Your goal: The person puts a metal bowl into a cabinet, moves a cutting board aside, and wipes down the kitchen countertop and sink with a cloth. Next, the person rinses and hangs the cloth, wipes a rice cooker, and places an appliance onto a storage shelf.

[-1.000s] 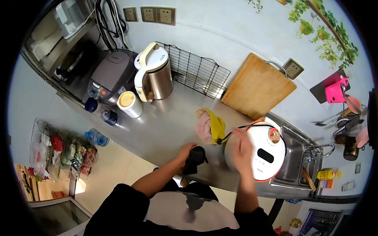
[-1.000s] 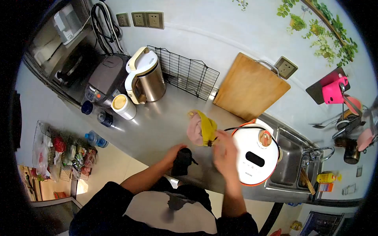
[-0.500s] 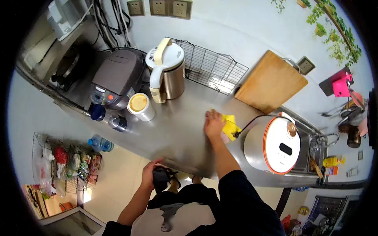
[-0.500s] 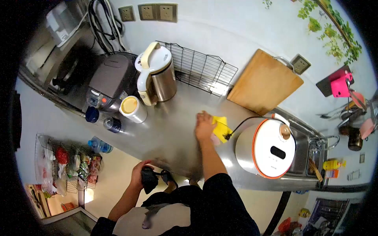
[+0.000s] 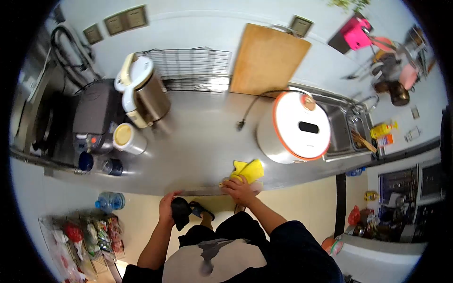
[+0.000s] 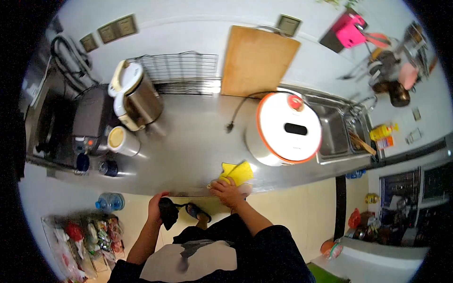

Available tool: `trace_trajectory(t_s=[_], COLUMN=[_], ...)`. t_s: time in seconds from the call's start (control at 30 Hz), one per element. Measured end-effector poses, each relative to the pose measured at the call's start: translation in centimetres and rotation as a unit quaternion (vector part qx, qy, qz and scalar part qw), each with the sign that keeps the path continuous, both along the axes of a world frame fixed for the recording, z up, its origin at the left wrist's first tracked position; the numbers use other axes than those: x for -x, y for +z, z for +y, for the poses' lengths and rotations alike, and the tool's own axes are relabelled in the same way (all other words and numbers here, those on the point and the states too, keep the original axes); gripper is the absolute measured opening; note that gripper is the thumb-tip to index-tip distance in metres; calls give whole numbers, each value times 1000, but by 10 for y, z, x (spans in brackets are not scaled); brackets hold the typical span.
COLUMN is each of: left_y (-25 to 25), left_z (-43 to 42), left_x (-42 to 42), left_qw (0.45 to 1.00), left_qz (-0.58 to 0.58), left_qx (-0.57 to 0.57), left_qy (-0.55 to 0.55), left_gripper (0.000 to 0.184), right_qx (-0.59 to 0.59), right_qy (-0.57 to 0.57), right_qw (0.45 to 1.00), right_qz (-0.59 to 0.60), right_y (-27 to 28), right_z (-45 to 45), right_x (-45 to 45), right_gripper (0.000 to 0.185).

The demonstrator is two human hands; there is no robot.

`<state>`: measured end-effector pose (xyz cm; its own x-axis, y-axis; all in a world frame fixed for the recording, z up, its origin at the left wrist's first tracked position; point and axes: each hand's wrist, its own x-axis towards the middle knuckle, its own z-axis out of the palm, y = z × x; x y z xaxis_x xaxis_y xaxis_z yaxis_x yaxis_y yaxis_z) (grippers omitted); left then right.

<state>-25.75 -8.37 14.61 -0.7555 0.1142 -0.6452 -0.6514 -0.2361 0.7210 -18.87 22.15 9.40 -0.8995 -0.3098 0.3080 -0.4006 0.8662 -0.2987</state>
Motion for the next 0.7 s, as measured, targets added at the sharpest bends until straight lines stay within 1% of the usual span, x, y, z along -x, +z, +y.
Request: trace_trajectory(t_s=[0.07,0.1,0.13,0.2,0.23,0.3,0.4,0.47,0.53,0.57,0.6,0.67,0.7], left_y=[-2,-3,0,5,0,-7,5,8,1,18,19,19,38], left_z=[18,29,44,75,87,119,189,236,280,308,327,356,373], left_x=[-10,-15,-20,-32,-38,-55,-80,-97,-114,-121,-125,-129,-131], left_qw=[1000,999,999,998,998,997,998,998,995,993,993,975,974], left_qz=[-7,-16,-12,-62,-49,-35,-24,-23,-15,-18,-14,58,35], left_qx=[-16,-27,-29,-22,-14,-3,9,11,-23,1,-3,20,-2], left_qy=[-17,-15,-27,-22,-46,-62,-64,-64,-93,-114,-116,-214,-224], left_gripper=[31,32,32,33,34,34,35,36,36,35,35,34,32], right_qx=[0,-24,-25,-29,-16,-19,-37,-18,44,100,154,348,350], right_qy=[-23,-37,-49,-92,-98,-111,-143,-176,-291,-323,-349,-310,-352], right_qw=[999,998,997,990,992,991,987,983,950,931,908,859,847], right_qz=[-39,-51,-47,-99,-83,-76,-60,58,104,137,171,214,188], right_y=[1,-3,1,7,9,9,8,21,59,96,130,163,157], right_z=[46,70,93,139,165,222,321,389,446,464,481,536,570], right_x=[-26,-39,-51,-74,-85,-109,-137,-137,-122,-112,-100,-78,-62], right_gripper=[29,33,33,34,32,33,36,33,25,24,23,23,23])
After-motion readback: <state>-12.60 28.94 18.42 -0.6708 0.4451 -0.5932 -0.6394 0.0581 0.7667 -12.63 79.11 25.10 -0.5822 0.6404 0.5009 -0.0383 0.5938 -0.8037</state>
